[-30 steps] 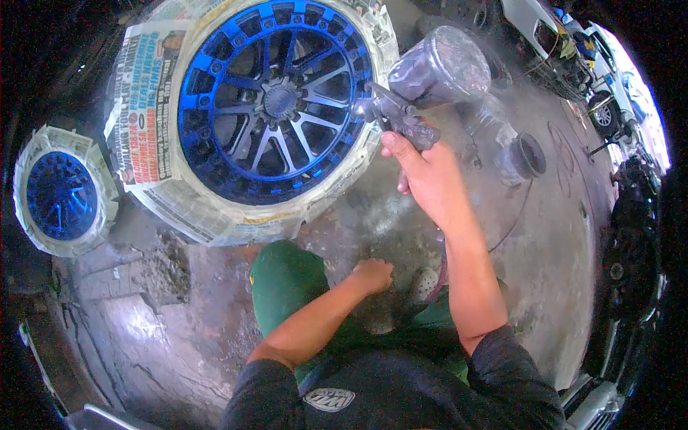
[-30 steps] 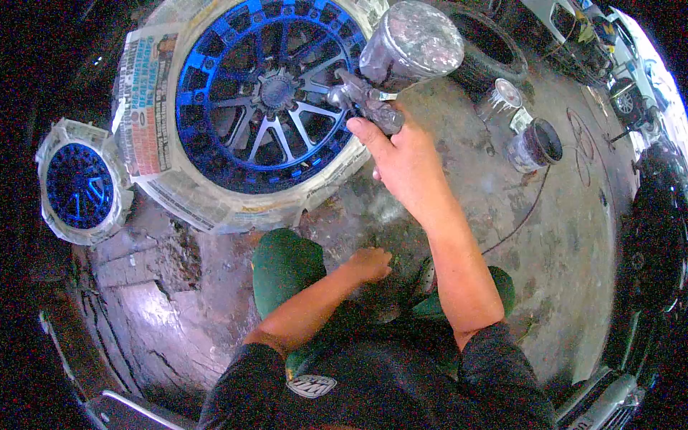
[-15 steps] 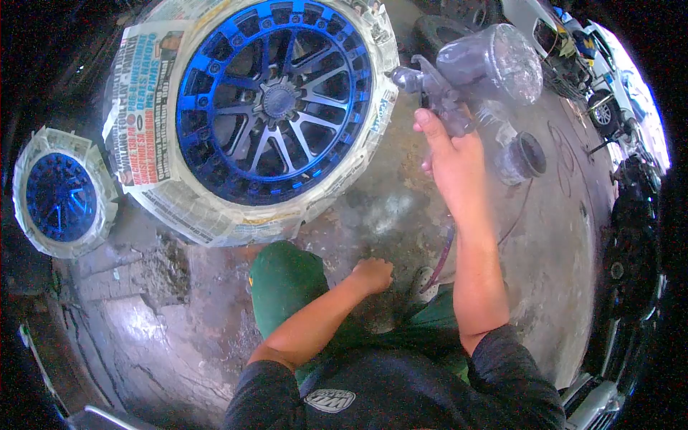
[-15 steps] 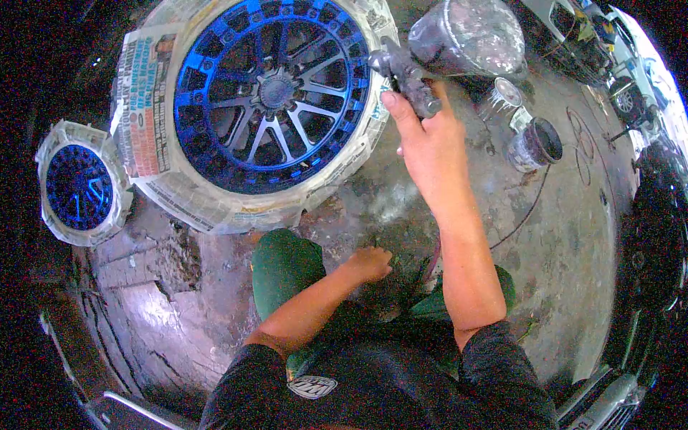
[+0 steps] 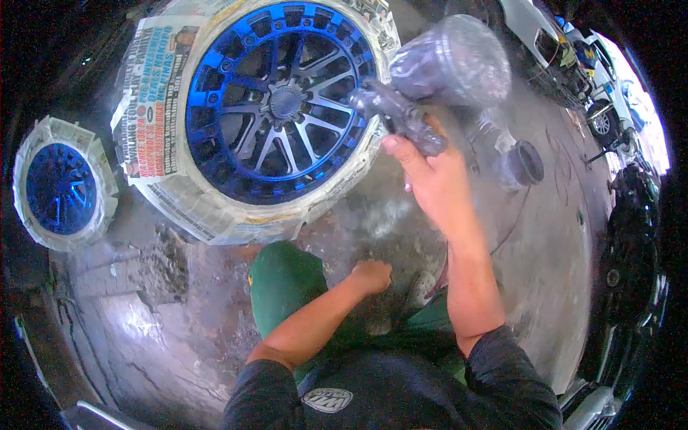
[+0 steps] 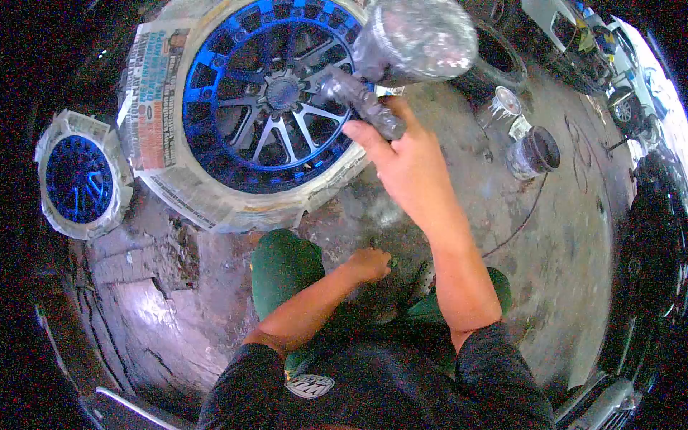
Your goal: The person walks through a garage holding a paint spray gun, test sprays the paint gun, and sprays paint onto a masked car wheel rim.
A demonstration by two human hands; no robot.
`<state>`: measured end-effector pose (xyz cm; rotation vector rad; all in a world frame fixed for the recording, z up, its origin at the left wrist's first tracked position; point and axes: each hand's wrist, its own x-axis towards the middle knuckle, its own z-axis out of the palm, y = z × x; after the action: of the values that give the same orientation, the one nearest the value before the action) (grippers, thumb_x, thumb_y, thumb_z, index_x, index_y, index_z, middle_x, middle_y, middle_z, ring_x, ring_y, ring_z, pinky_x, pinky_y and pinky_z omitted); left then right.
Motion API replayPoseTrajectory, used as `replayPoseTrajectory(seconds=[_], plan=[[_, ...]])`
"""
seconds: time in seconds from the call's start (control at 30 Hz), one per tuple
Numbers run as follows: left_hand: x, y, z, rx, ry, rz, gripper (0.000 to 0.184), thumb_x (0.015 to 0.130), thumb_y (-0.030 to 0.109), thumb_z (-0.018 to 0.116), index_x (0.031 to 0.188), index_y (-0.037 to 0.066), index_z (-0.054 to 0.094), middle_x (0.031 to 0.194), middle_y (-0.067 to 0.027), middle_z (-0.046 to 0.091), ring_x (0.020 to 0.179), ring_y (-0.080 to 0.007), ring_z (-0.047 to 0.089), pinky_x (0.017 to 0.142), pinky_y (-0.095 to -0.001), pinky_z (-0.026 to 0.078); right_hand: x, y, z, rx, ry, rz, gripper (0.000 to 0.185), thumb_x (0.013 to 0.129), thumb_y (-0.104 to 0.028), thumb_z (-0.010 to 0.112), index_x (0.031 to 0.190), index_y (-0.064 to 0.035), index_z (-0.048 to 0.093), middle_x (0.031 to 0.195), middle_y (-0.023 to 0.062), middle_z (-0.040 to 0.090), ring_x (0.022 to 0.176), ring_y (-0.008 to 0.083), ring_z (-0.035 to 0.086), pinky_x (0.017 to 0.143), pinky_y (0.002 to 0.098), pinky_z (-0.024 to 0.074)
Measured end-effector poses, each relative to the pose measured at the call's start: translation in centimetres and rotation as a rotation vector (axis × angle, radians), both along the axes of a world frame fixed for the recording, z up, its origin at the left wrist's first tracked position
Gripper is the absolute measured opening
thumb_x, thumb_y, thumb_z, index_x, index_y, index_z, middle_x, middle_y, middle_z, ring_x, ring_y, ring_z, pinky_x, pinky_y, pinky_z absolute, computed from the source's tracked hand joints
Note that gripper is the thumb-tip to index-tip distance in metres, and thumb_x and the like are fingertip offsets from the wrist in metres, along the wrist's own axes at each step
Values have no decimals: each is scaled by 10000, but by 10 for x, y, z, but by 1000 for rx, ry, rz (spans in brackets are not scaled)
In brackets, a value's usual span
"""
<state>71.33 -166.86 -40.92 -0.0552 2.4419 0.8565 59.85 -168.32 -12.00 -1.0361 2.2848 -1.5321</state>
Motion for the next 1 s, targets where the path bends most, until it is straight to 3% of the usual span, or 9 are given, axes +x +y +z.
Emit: replayPoseTrajectory(seconds=[0.23,0.33,0.63,0.83,0.93,1.0], plan=[[6,1,-11,1,49,-40,388,933,367,612,1163,55,626,1189,-199,666,1117,-402,635,938,-539,517,5,3,25,-213,-146,-96,412,924,-367,727,1157,-49,608,833,-1,638,553,74,520,485,256,436],[8,0,-6,-19,33,-19,385,946,364,600,1186,69,658,1225,-156,672,1158,-368,632,939,-514,524,1,4,24,-122,-202,-160,338,961,-344,670,1159,-72,637,852,-1,665,539,58,505,499,237,413],[7,-1,-3,-29,0,-16,404,949,368,599,1217,70,645,1233,-171,663,1156,-369,633,949,-505,521,3,-4,6,-269,-146,51,392,938,-344,717,1184,-61,603,822,-14,621,549,63,504,477,246,408],[4,-1,-2,-21,-1,-16,398,949,359,597,1211,64,646,1250,-175,656,1161,-372,631,951,-515,516,6,9,4,-2,-13,139,433,919,-364,734,1188,-45,620,753,97,671,623,139,609,551,341,478],[7,1,-12,18,87,39,382,923,369,606,1120,45,653,1125,-212,685,1070,-422,651,926,-544,518,12,13,8,137,-66,92,429,911,-375,739,1173,-53,629,733,139,671,623,177,623,584,368,497],[5,1,-10,19,71,38,381,922,367,611,1114,42,655,1126,-215,684,1074,-429,649,931,-550,514,11,12,6,80,-23,109,443,911,-380,738,1176,-43,625,750,137,678,599,190,619,578,375,497]])
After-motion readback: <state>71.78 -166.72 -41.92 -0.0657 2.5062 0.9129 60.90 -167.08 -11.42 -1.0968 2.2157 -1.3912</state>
